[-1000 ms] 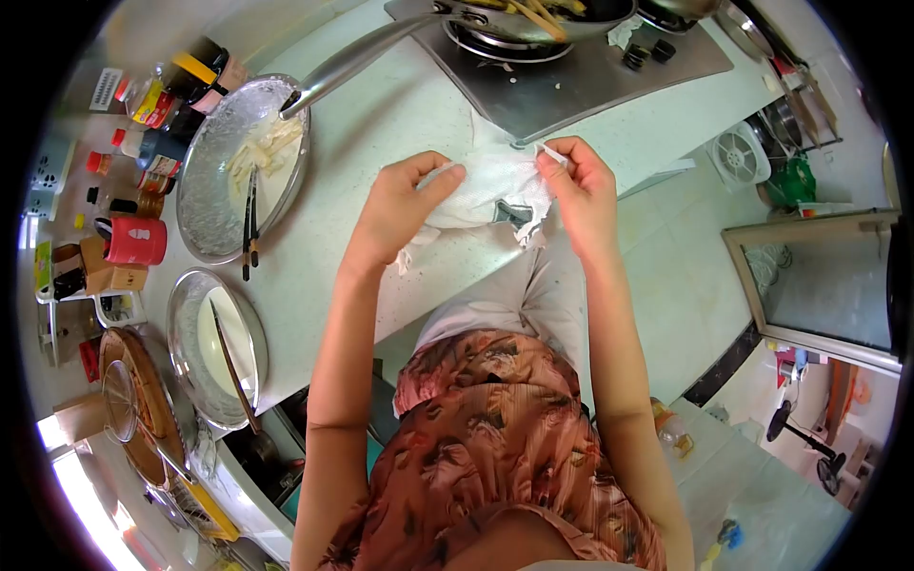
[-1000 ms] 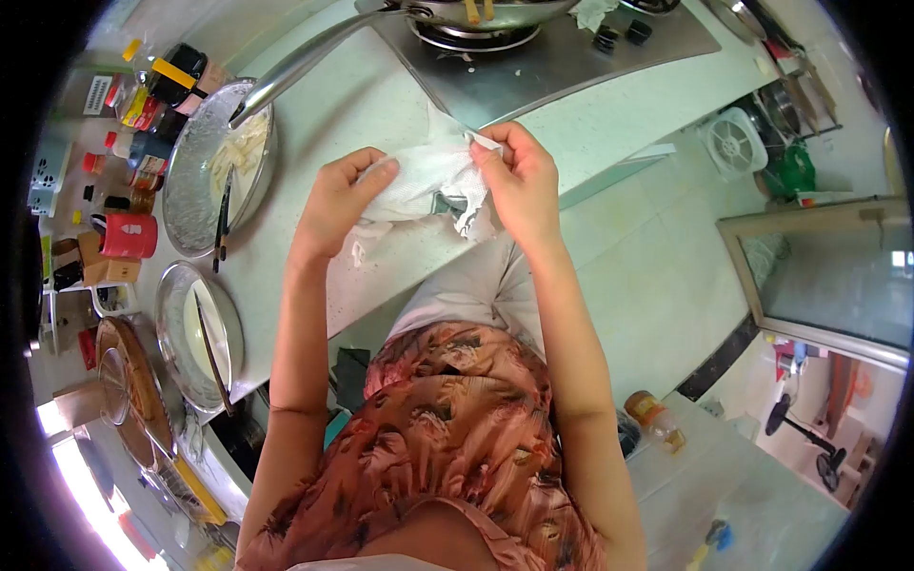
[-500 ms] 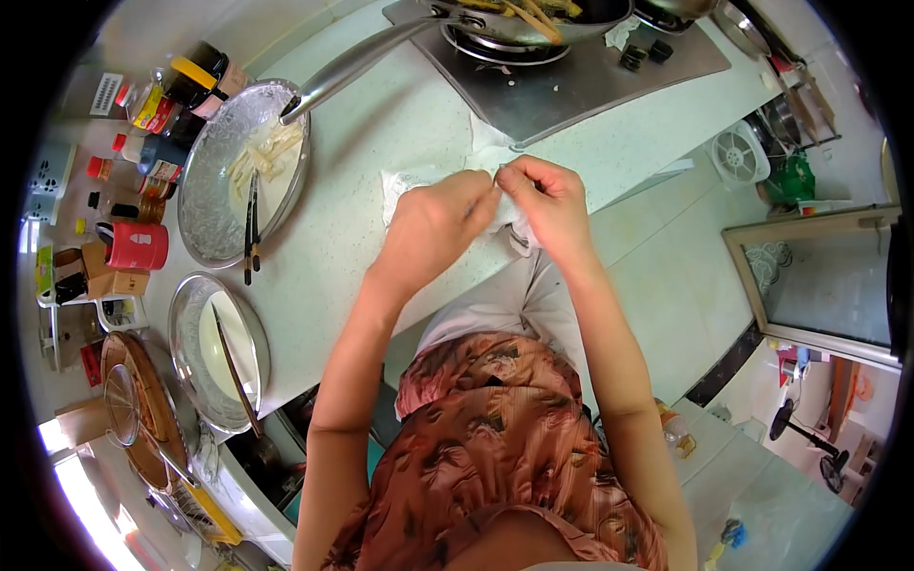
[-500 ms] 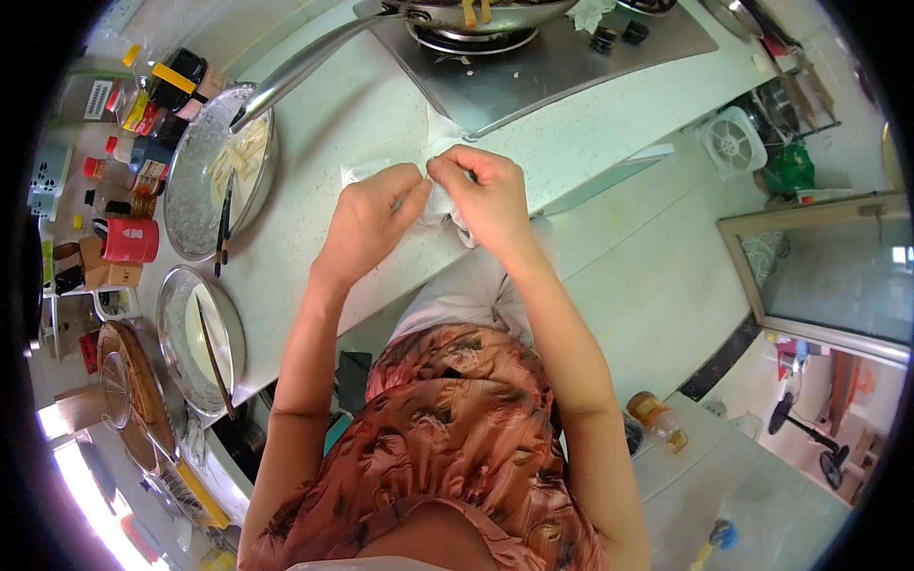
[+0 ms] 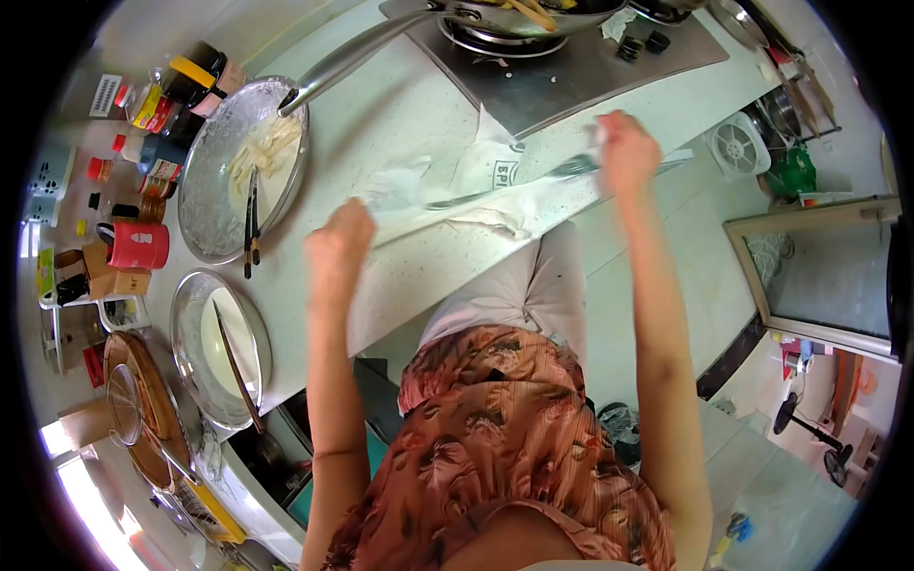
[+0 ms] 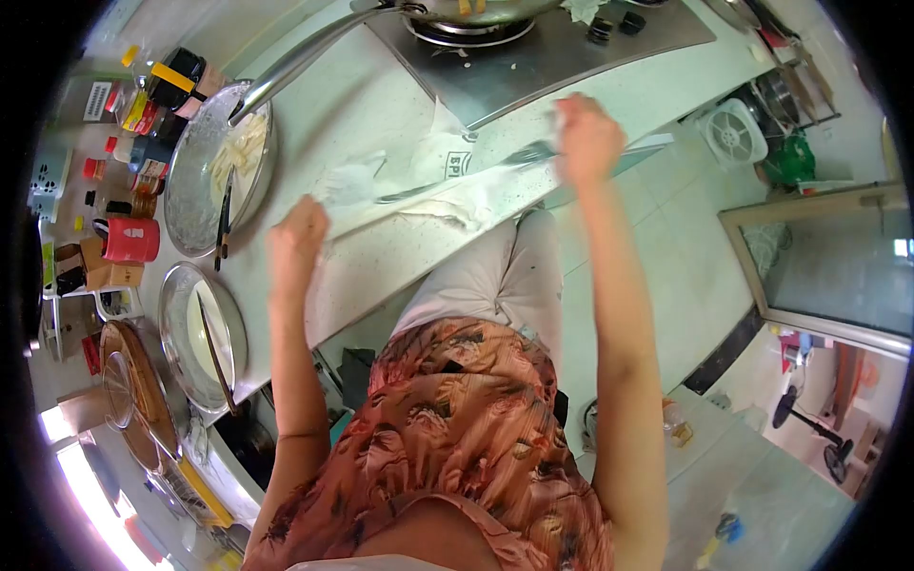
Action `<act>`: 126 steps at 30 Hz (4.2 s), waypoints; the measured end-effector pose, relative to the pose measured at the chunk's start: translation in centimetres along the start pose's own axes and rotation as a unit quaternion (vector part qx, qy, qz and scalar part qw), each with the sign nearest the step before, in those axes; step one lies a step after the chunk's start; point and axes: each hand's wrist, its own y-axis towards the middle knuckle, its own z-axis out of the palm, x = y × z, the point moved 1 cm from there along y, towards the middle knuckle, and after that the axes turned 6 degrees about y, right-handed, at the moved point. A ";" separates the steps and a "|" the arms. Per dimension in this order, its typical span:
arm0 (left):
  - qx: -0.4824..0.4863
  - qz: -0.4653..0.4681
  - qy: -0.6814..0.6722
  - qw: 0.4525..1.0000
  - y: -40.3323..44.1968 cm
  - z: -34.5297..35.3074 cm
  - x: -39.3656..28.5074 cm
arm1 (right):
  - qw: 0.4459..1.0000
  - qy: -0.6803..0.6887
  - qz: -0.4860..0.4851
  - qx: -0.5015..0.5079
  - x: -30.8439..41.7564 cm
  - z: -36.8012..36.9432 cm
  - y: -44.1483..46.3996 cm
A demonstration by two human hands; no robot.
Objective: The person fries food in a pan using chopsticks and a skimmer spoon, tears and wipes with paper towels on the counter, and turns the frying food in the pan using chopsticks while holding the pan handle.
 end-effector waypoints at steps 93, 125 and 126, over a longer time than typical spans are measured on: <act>0.087 -0.060 -0.039 0.994 3.3 1.1 -4.8 | 0.997 0.075 0.015 0.021 3.2 6.5 5.6; 0.130 -0.051 -0.056 0.989 4.0 1.4 -4.7 | 0.994 0.088 -0.067 0.000 9.9 10.5 5.6; 0.125 -0.048 -0.057 0.989 3.9 1.4 -4.7 | 0.992 0.103 -0.070 -0.001 9.7 10.8 5.5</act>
